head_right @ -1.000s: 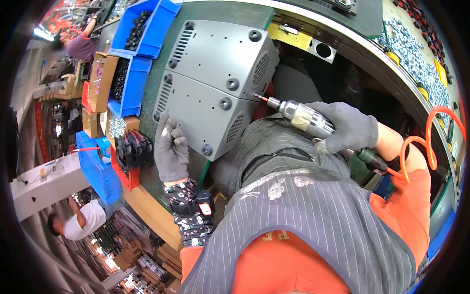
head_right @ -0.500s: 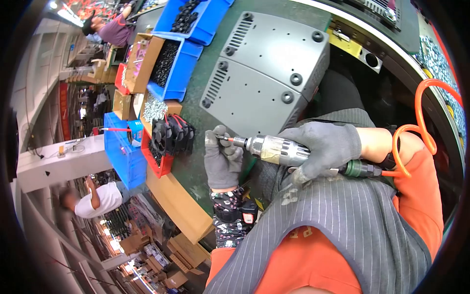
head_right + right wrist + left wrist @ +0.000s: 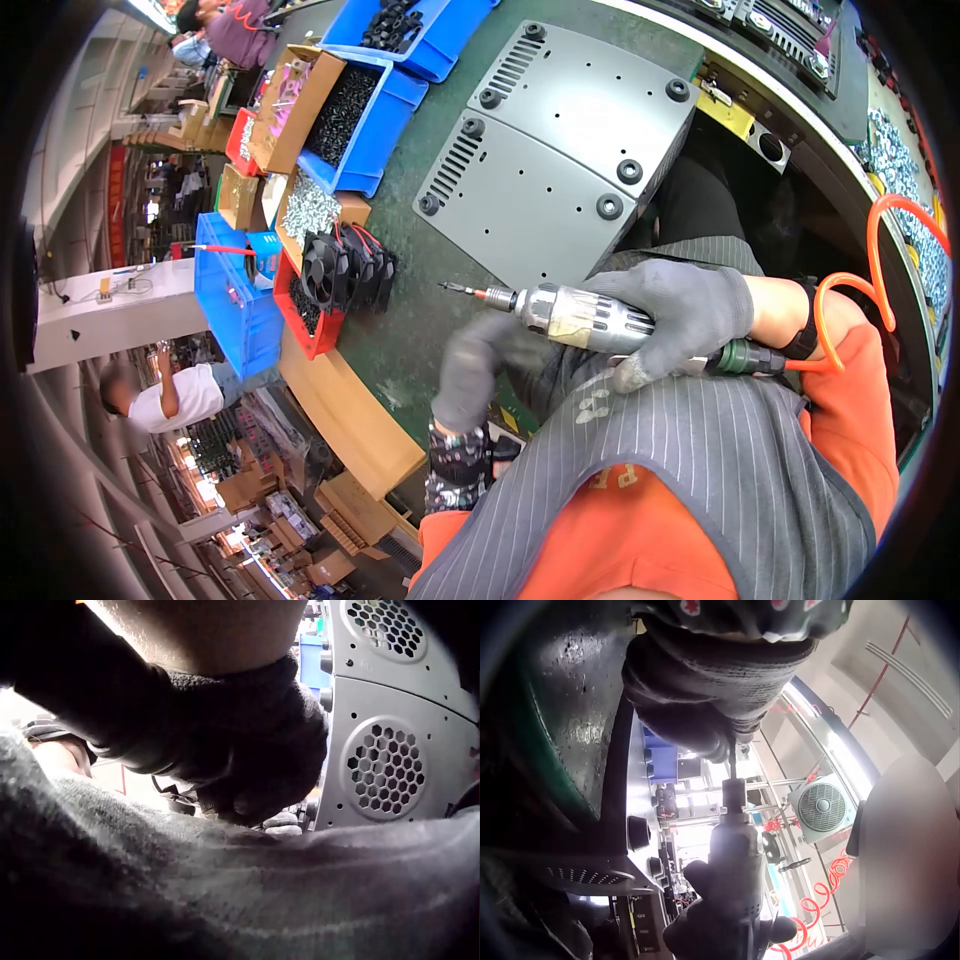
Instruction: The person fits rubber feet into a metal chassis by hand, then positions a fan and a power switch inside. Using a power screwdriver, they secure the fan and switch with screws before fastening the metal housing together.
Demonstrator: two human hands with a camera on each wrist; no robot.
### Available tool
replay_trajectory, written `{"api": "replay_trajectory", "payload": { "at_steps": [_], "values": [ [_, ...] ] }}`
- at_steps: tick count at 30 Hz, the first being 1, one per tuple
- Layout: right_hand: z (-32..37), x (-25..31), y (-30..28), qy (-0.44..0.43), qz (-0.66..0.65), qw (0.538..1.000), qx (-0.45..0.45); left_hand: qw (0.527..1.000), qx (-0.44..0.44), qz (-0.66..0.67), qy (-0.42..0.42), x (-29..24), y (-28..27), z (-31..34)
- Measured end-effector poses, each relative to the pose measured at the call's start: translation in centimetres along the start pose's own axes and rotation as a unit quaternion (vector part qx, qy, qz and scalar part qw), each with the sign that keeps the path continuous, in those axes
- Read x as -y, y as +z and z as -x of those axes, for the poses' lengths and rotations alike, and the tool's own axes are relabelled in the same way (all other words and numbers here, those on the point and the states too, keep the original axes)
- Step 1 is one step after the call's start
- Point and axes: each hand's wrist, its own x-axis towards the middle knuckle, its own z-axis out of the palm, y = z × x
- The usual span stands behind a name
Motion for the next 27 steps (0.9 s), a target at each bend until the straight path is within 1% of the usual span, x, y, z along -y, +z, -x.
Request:
{"api": "replay_trajectory", "payload": {
  "at_steps": [1, 2, 3, 4, 5, 6, 7, 8, 9, 10, 11, 12, 13, 14, 15, 16, 17, 18, 19, 21, 23, 24, 25, 27],
  "values": [
    [0.3, 0.3, -0.2, 0.030, -0.032, 0.999, -0.006, 1.000, 0.001, 0.000, 0.003, 0.9, 0.4, 0.6],
    [0.6, 0.4, -0.3, 0.060, -0.063, 0.996, -0.011, 0.980, 0.029, -0.178, -0.082, 2.1, 1.1, 0.9],
    [0.6, -0.4, -0.4, 0.060, -0.061, 0.996, -0.011, 0.921, 0.055, -0.349, -0.164, 3.4, 1.6, 0.8],
    [0.5, -1.9, -0.4, -0.019, -0.033, 0.999, -0.031, 0.922, 0.053, -0.349, -0.162, 5.3, 1.7, 0.4],
    [0.4, -2.8, -0.5, -0.098, -0.004, 0.994, -0.050, 0.904, -0.012, -0.403, -0.138, 7.5, 1.5, -0.1],
    [0.5, -2.9, -0.7, -0.102, -0.001, 0.994, -0.048, 0.879, -0.075, -0.456, -0.114, 8.3, 1.9, -0.7],
    [0.6, -2.9, -0.7, -0.094, -0.029, 0.994, -0.048, 0.878, -0.077, -0.458, -0.112, 8.8, 2.3, -1.2],
    [0.9, -2.9, -0.8, -0.086, -0.058, 0.993, -0.048, 0.907, -0.084, -0.405, -0.081, 9.0, 2.6, -2.0],
    [1.2, -2.4, -0.9, -0.089, -0.058, 0.993, -0.049, 0.931, -0.090, -0.350, -0.048, 8.7, 3.0, -2.8],
    [1.8, -1.5, -1.2, -0.061, -0.071, 0.995, -0.045, 0.907, -0.090, -0.410, -0.039, 8.1, 3.8, -3.1],
    [2.3, -0.9, -1.6, -0.034, -0.083, 0.995, -0.041, 0.904, -0.089, -0.416, -0.036, 7.1, 4.5, -3.0],
    [2.7, -0.6, -1.9, -0.043, -0.083, 0.994, -0.047, 0.859, -0.080, -0.506, 0.025, 5.7, 5.1, -2.7],
    [3.3, -0.5, -2.3, -0.053, -0.079, 0.993, -0.062, 0.802, -0.069, -0.587, 0.085, 4.1, 5.7, -2.5],
    [3.8, -0.6, -2.4, -0.059, -0.077, 0.992, -0.075, 0.753, -0.078, -0.637, 0.143, 1.8, 6.2, -2.2],
    [4.2, -0.9, -2.5, -0.068, -0.121, 0.986, -0.087, 0.746, -0.087, -0.641, 0.158, -0.9, 6.7, -2.1],
    [4.7, -0.7, -2.8, -0.054, -0.143, 0.984, -0.093, 0.740, -0.096, -0.643, 0.173, -3.8, 7.1, -2.4],
    [5.4, -0.3, -3.1, -0.038, -0.165, 0.981, -0.098, 0.669, -0.121, -0.709, 0.190, -6.6, 7.6, -2.5],
    [5.7, -0.2, -3.0, -0.059, -0.216, 0.969, -0.107, 0.640, -0.102, -0.742, 0.173, -9.0, 7.5, -2.8],
    [6.2, 0.1, -3.2, -0.050, -0.234, 0.965, -0.104, 0.625, -0.084, -0.759, 0.165, -10.8, 7.6, -3.1],
    [6.9, 0.0, -3.4, -0.095, -0.184, 0.969, -0.137, 0.581, -0.089, -0.795, 0.148, -12.4, 7.7, -4.4],
    [7.6, -0.1, -3.3, -0.089, -0.177, 0.971, -0.137, 0.568, -0.078, -0.811, 0.118, -12.6, 7.0, -6.5],
    [7.9, -0.1, -3.2, -0.086, -0.169, 0.972, -0.136, 0.562, -0.099, -0.820, 0.051, -12.4, 7.0, -7.5],
    [8.2, 0.0, -3.2, -0.084, -0.171, 0.972, -0.140, 0.563, -0.094, -0.819, 0.052, -12.3, 6.7, -8.2],
    [8.6, 0.4, -3.1, -0.058, -0.115, 0.984, -0.124, 0.595, -0.125, -0.793, 0.033, -12.6, 5.9, -9.3]
  ]
}}
